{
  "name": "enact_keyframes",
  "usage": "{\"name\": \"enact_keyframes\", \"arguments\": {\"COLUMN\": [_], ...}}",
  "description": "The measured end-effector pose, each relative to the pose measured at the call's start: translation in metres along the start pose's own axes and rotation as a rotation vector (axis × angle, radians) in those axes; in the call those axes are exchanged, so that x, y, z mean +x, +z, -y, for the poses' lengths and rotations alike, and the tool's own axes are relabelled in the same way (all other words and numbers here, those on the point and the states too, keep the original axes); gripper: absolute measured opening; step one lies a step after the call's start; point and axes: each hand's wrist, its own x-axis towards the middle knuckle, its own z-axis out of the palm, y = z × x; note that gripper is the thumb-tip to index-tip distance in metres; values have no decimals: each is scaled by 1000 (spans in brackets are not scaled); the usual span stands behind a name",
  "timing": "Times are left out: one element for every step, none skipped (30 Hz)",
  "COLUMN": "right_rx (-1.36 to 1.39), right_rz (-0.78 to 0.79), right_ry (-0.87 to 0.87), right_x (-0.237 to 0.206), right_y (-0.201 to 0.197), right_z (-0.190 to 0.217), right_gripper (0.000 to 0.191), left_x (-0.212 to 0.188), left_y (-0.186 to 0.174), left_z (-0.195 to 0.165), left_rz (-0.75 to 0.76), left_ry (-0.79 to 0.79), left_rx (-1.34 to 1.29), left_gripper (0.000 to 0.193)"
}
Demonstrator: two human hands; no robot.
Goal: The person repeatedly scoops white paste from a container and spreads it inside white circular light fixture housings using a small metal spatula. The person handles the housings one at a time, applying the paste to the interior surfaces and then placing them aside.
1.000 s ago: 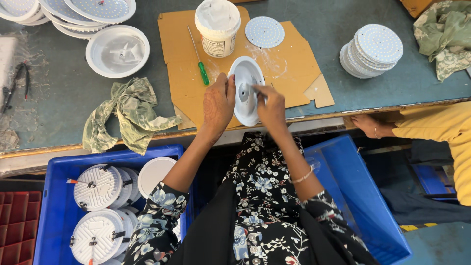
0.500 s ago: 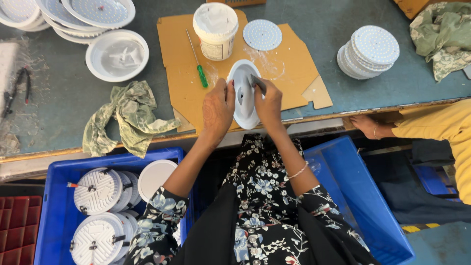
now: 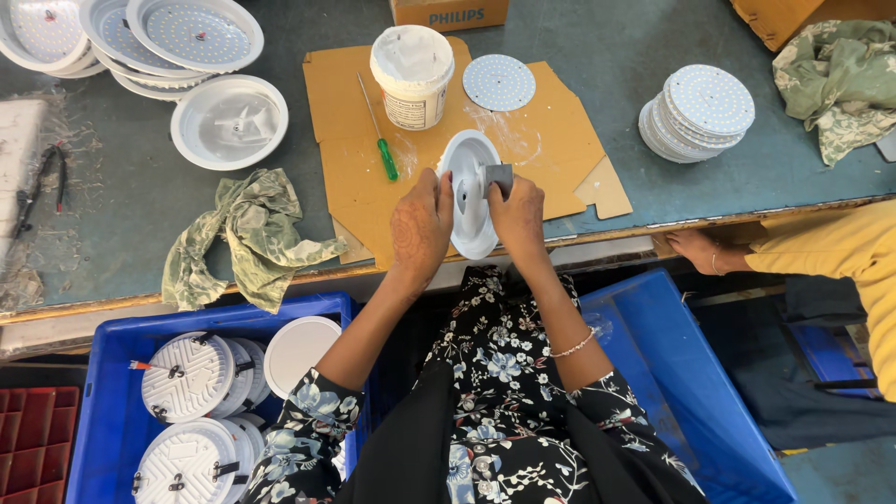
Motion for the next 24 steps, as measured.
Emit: {"name": "enact_keyframes", "arguments": {"right_rx": [22, 44, 65, 52, 37, 20, 33, 47, 61, 59, 59, 59, 71, 84, 96, 103, 111, 118, 138, 157, 174, 222, 271, 320], "right_rz": [-2, -3, -5, -5, -7, -8, 4, 15, 25, 16, 7, -1, 17, 35, 52, 80, 107, 135, 121, 107, 92, 128, 165, 203], "right_ry": [-10, -21, -30, -26, -21, -14, 3, 22, 39, 41, 44, 47, 64, 80, 95, 62, 28, -5, -104, -203, -304, -361, -418, -476], "right_x": [1, 1, 1, 1, 0, 0, 0, 2, 4, 9, 14, 19, 22, 25, 27, 26, 22, 16, 9, 2, -6, -16, -25, -29], "right_y": [-1, -1, -1, -2, -1, -1, 1, 3, 5, 6, 7, 7, 7, 6, 4, 2, 0, -2, -4, -6, -9, -12, -16, -18], "right_z": [0, 0, -1, -2, -5, -8, -10, -11, -12, -12, -10, -7, -3, 3, 11, 19, 26, 34, 40, 45, 48, 48, 45, 42], "right_gripper": [20, 19, 19, 19, 19, 19, 19, 20, 21, 22, 23, 24, 25, 25, 25, 23, 21, 19, 18, 17, 17, 20, 23, 27], "left_x": [-1, -1, -2, -2, -2, -2, -3, -3, -3, -3, -3, -3, -4, -3, -3, -3, -3, -2, -2, -1, -1, 0, 1, 2], "left_y": [-1, -2, -3, -4, -5, -5, -5, -5, -5, -5, -4, -4, -4, -4, -4, -4, -4, -5, -6, -6, -7, -8, -9, -10], "left_z": [0, -1, -1, -1, 0, 0, 1, 1, 2, 3, 3, 4, 4, 5, 5, 6, 6, 6, 6, 6, 6, 6, 6, 6], "left_rz": [-10, -21, -30, -31, -31, -29, -27, -23, -21, -16, -12, -8, -4, -2, 0, 3, 6, 8, 5, 1, -3, -8, -14, -20], "left_ry": [15, 29, 43, 36, 30, 21, 22, 24, 26, 29, 32, 35, 39, 44, 50, 49, 48, 46, 39, 32, 26, 20, 14, 7], "left_rx": [-5, -9, -14, -11, -9, -9, -11, -14, -16, -11, -4, 3, -7, -18, -30, -28, -26, -23, -25, -27, -30, -30, -30, -29], "left_gripper": [28, 27, 27, 27, 28, 28, 28, 28, 28, 28, 28, 28, 28, 28, 28, 28, 28, 29, 29, 29, 30, 31, 32, 33]}}
